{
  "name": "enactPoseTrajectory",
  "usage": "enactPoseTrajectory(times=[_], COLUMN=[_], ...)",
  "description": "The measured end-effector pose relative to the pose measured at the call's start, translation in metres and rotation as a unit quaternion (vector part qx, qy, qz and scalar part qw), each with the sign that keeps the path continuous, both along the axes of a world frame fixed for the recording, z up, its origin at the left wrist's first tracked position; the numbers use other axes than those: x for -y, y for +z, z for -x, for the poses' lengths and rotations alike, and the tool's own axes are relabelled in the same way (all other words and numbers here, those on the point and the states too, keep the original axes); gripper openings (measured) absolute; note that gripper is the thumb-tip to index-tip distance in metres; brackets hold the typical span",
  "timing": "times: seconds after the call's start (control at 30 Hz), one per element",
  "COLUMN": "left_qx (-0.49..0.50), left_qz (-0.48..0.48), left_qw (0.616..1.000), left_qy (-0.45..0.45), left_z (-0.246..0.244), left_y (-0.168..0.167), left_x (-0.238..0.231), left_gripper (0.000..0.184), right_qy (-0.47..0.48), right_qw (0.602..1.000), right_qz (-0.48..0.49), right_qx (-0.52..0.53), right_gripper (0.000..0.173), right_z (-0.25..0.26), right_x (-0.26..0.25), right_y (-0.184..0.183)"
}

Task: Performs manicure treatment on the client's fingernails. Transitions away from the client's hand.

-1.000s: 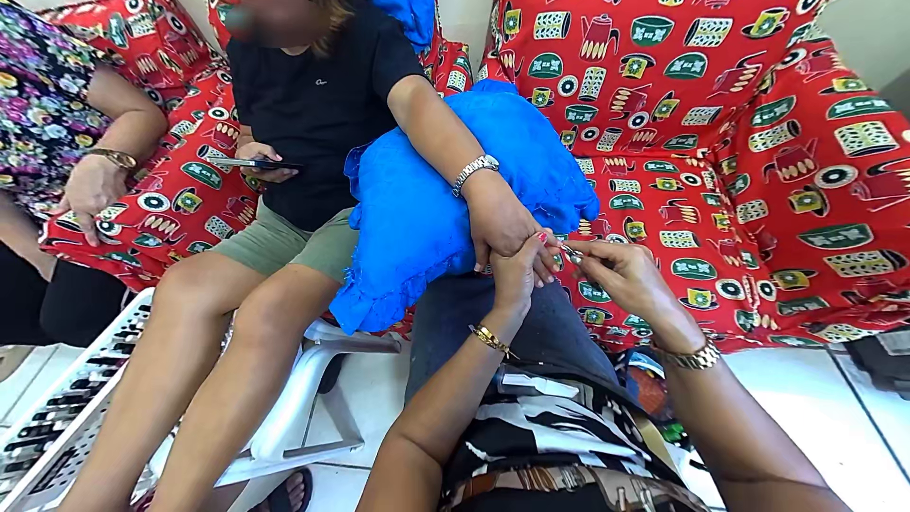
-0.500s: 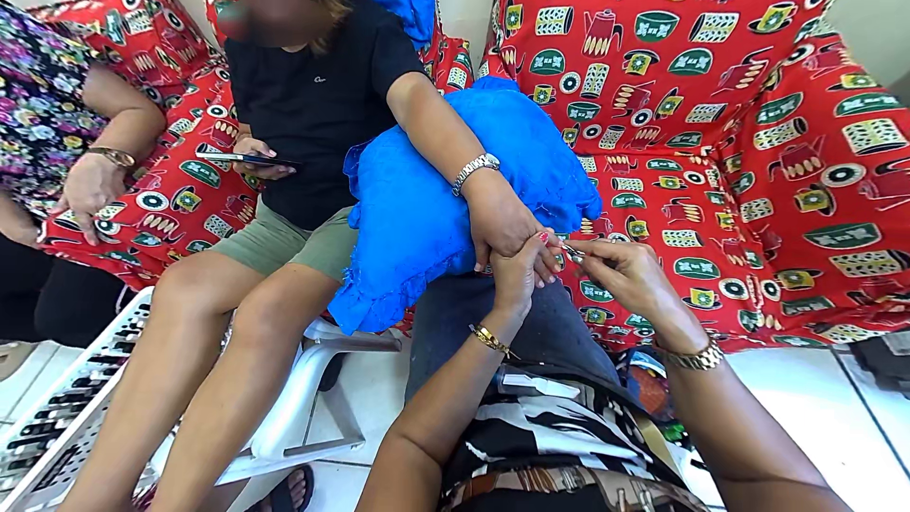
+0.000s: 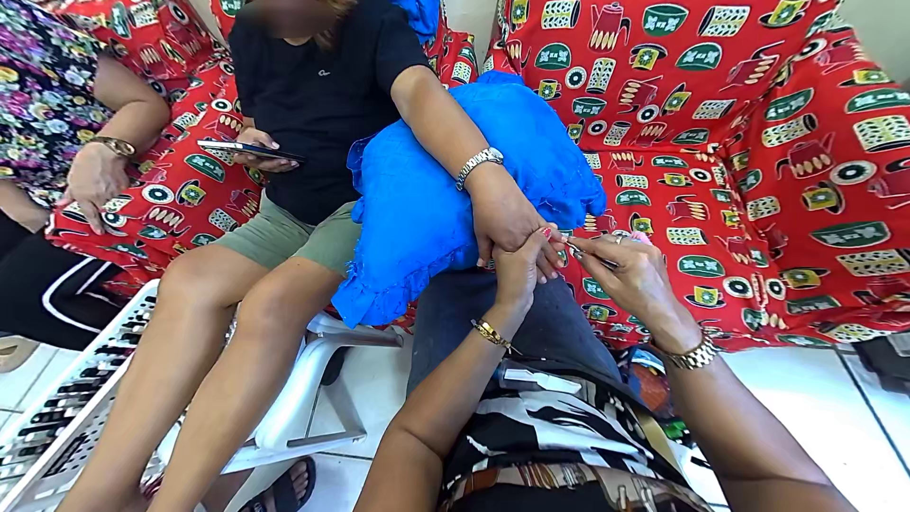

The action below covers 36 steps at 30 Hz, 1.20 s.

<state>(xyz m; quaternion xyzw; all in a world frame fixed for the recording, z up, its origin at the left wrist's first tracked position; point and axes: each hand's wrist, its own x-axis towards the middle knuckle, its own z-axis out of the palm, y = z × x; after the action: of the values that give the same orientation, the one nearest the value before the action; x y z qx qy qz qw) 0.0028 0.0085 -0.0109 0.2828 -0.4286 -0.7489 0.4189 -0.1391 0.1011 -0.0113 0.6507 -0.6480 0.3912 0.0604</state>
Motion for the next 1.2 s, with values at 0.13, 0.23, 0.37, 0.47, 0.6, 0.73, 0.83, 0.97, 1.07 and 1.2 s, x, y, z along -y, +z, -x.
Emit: enactPoseTrajectory(times=[0.13, 0.23, 0.37, 0.47, 0.6, 0.73, 0.83, 0.97, 1.07, 1.2], left_qx=[0.004, -0.001, -0.007, -0.046, -0.104, -0.099, -0.071, -0.066, -0.06, -0.08], left_qz=[-0.001, -0.001, -0.004, -0.015, -0.014, -0.02, -0.02, -0.001, 0.012, 0.02], left_qw=[1.0, 1.0, 1.0, 0.999, 0.994, 0.995, 0.997, 0.998, 0.997, 0.996], left_qy=[-0.004, -0.006, -0.012, -0.015, -0.018, -0.011, 0.002, -0.019, -0.038, -0.044], left_z=[-0.001, -0.002, -0.004, -0.007, -0.011, -0.012, -0.011, -0.013, -0.01, -0.006], left_y=[0.002, 0.002, 0.003, 0.003, -0.001, 0.005, 0.006, 0.0, -0.003, -0.003], left_x=[-0.001, -0.001, -0.001, -0.004, -0.01, -0.015, -0.014, -0.01, -0.01, -0.011], left_gripper=[0.015, 0.017, 0.019, 0.021, 0.016, 0.015, 0.012, 0.013, 0.013, 0.013], right_qy=[0.007, 0.024, 0.048, 0.083, 0.193, 0.28, 0.315, 0.195, 0.082, 0.03], right_qw=[0.999, 0.998, 0.975, 0.952, 0.859, 0.78, 0.747, 0.861, 0.942, 0.962], right_qz=[0.028, -0.012, -0.079, -0.087, -0.042, 0.031, 0.01, -0.032, -0.054, -0.08], right_qx=[-0.018, 0.063, 0.2, 0.283, 0.473, 0.558, 0.585, 0.468, 0.322, 0.258], right_gripper=[0.026, 0.026, 0.028, 0.029, 0.03, 0.031, 0.027, 0.03, 0.03, 0.031], right_z=[0.002, 0.007, 0.012, 0.013, 0.009, -0.013, -0.023, -0.011, -0.004, -0.009], right_x=[0.0, -0.002, -0.006, -0.008, -0.001, 0.018, 0.026, 0.003, -0.015, -0.026], right_y=[-0.003, 0.0, 0.005, 0.012, 0.036, 0.049, 0.037, 0.032, 0.025, 0.022])
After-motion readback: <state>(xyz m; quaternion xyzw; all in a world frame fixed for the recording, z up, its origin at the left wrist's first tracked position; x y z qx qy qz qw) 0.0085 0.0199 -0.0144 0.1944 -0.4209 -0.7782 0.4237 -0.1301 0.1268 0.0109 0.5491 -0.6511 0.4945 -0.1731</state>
